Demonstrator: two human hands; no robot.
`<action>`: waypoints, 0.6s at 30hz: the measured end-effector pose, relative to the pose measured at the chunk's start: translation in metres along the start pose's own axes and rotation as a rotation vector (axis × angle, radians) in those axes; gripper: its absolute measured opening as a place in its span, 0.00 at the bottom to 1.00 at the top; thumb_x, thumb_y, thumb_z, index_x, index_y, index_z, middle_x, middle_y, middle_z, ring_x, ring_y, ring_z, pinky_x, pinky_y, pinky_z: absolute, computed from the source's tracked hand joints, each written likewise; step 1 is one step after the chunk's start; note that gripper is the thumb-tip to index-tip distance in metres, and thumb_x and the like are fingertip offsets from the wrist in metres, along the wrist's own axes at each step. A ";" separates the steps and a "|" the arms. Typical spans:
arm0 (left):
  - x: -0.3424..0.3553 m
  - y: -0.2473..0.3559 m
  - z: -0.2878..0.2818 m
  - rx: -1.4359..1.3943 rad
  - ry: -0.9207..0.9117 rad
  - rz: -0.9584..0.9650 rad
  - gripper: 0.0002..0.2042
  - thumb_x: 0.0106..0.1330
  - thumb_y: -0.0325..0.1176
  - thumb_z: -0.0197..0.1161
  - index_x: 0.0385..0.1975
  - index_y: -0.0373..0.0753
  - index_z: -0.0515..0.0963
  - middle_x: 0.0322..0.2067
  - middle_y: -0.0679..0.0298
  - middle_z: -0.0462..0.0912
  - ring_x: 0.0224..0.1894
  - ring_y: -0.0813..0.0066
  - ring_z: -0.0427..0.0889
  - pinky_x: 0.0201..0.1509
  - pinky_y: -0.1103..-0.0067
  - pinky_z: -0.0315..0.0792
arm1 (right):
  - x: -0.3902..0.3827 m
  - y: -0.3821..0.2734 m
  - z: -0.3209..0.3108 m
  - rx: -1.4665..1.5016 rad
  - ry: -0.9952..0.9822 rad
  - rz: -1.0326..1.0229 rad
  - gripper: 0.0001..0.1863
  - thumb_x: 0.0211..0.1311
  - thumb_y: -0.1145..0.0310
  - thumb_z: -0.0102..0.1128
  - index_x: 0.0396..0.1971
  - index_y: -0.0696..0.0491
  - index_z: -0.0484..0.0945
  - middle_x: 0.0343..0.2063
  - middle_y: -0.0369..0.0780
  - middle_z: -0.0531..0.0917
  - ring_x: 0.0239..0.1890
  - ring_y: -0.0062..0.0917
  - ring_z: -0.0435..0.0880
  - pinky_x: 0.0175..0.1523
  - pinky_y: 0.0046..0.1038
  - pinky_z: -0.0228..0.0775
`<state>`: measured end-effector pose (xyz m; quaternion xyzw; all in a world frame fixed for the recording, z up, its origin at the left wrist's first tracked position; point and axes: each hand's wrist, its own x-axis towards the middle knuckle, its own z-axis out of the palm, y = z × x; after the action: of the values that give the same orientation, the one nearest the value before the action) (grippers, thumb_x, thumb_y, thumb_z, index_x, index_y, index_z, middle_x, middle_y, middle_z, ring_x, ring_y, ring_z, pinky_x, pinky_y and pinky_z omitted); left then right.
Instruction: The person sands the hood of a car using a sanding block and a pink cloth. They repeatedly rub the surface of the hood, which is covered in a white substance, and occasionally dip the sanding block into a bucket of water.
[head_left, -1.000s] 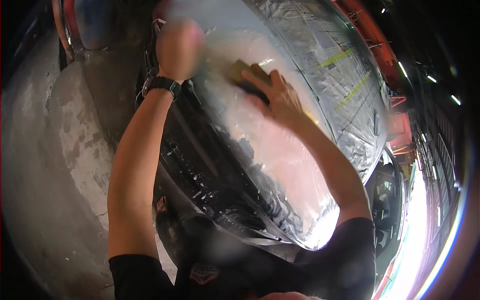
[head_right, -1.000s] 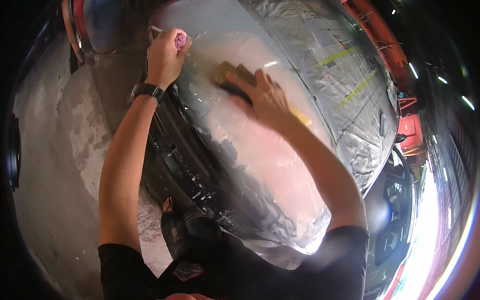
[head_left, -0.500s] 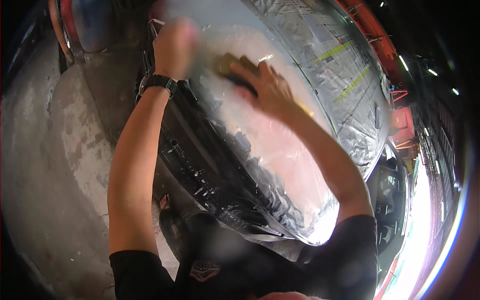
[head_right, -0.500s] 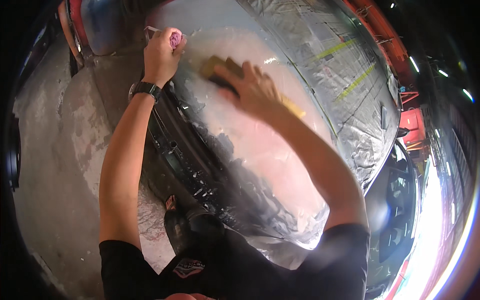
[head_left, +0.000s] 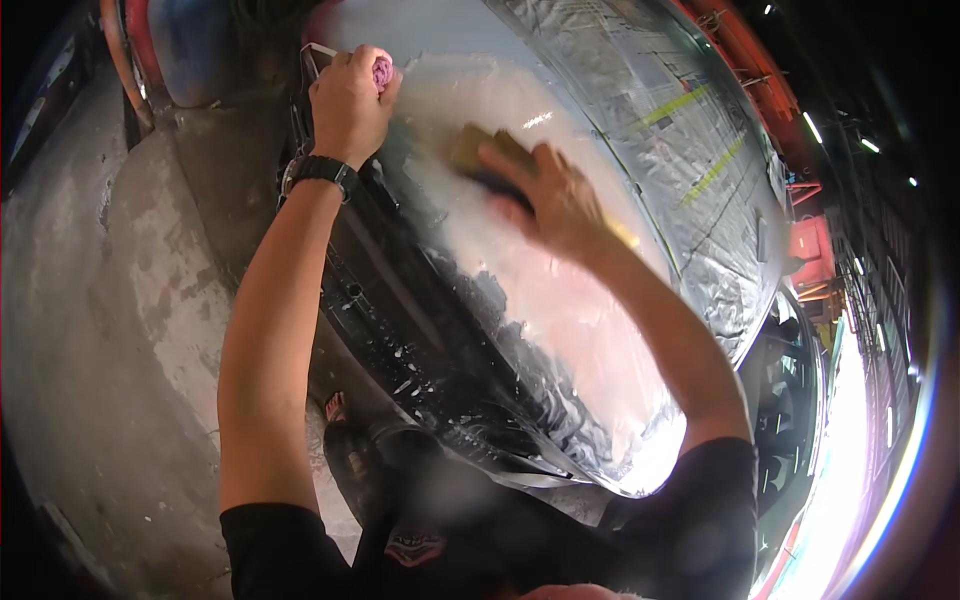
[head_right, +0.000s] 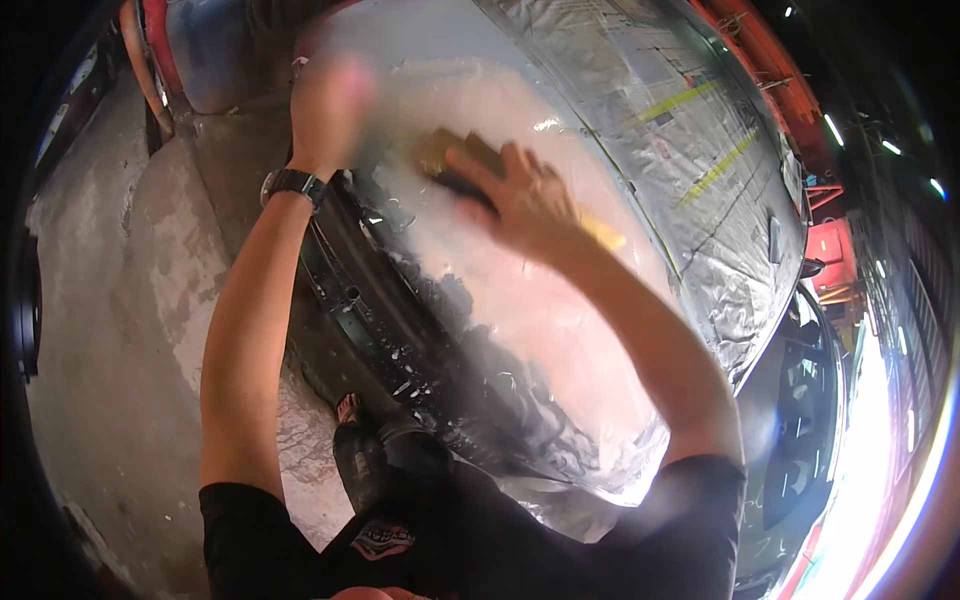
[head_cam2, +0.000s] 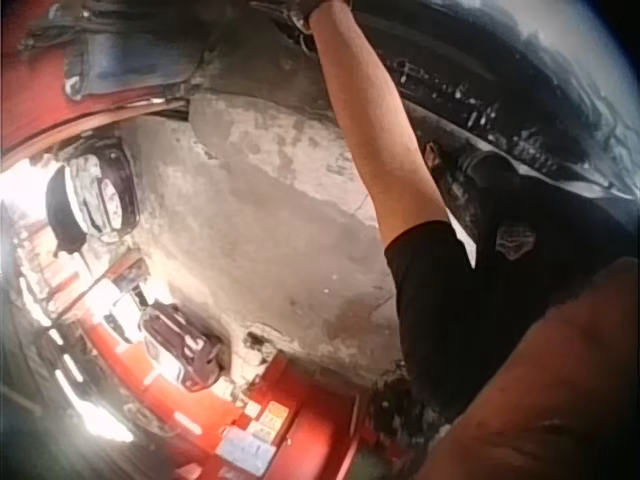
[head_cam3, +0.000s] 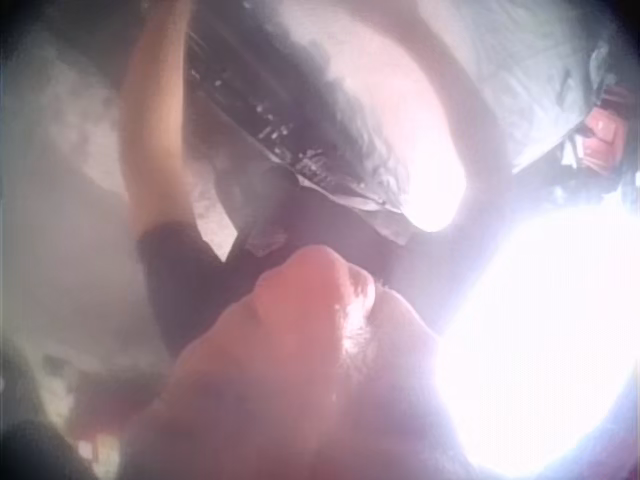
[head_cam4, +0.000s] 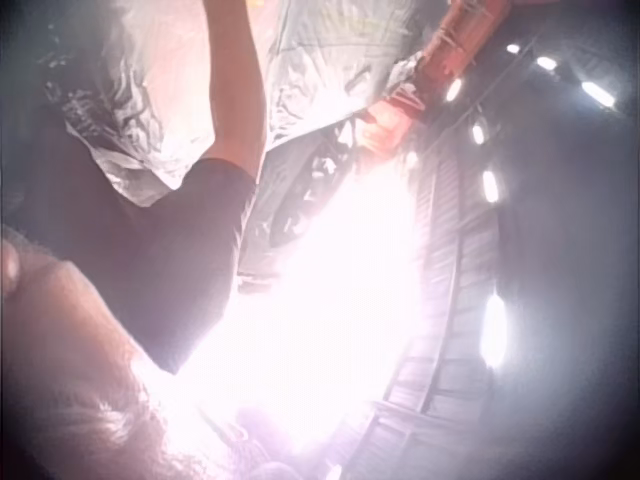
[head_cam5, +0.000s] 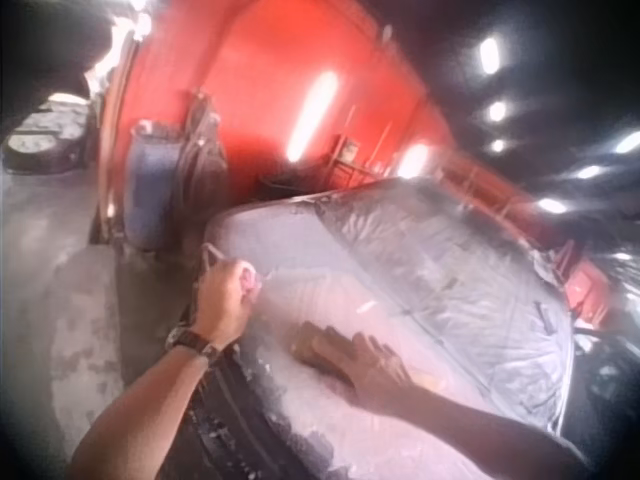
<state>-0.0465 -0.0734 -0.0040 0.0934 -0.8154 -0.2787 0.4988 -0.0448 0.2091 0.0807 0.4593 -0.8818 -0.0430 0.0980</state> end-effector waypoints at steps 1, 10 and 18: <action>0.003 0.000 -0.002 -0.010 -0.002 0.004 0.10 0.63 0.35 0.68 0.40 0.42 0.78 0.34 0.56 0.82 0.36 0.52 0.83 0.40 0.63 0.75 | 0.026 0.018 0.005 -0.014 -0.008 0.047 0.28 0.68 0.42 0.54 0.67 0.27 0.69 0.48 0.49 0.73 0.49 0.45 0.79 0.50 0.46 0.77; 0.000 -0.005 -0.005 -0.060 -0.040 -0.075 0.11 0.61 0.37 0.69 0.41 0.44 0.78 0.37 0.57 0.81 0.41 0.53 0.81 0.48 0.59 0.71 | 0.074 0.033 0.021 -0.003 0.045 0.180 0.25 0.71 0.46 0.51 0.65 0.31 0.71 0.51 0.52 0.74 0.53 0.50 0.78 0.54 0.49 0.75; 0.006 0.001 0.003 -0.074 0.058 -0.019 0.10 0.63 0.36 0.69 0.39 0.41 0.79 0.34 0.56 0.82 0.36 0.53 0.83 0.40 0.63 0.76 | 0.084 0.007 0.011 -0.020 0.118 0.014 0.24 0.68 0.48 0.58 0.64 0.29 0.73 0.50 0.49 0.75 0.51 0.46 0.79 0.50 0.44 0.76</action>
<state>-0.0520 -0.0739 0.0003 0.0906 -0.7889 -0.3104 0.5226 -0.0997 0.1447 0.0820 0.4537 -0.8772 -0.0240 0.1548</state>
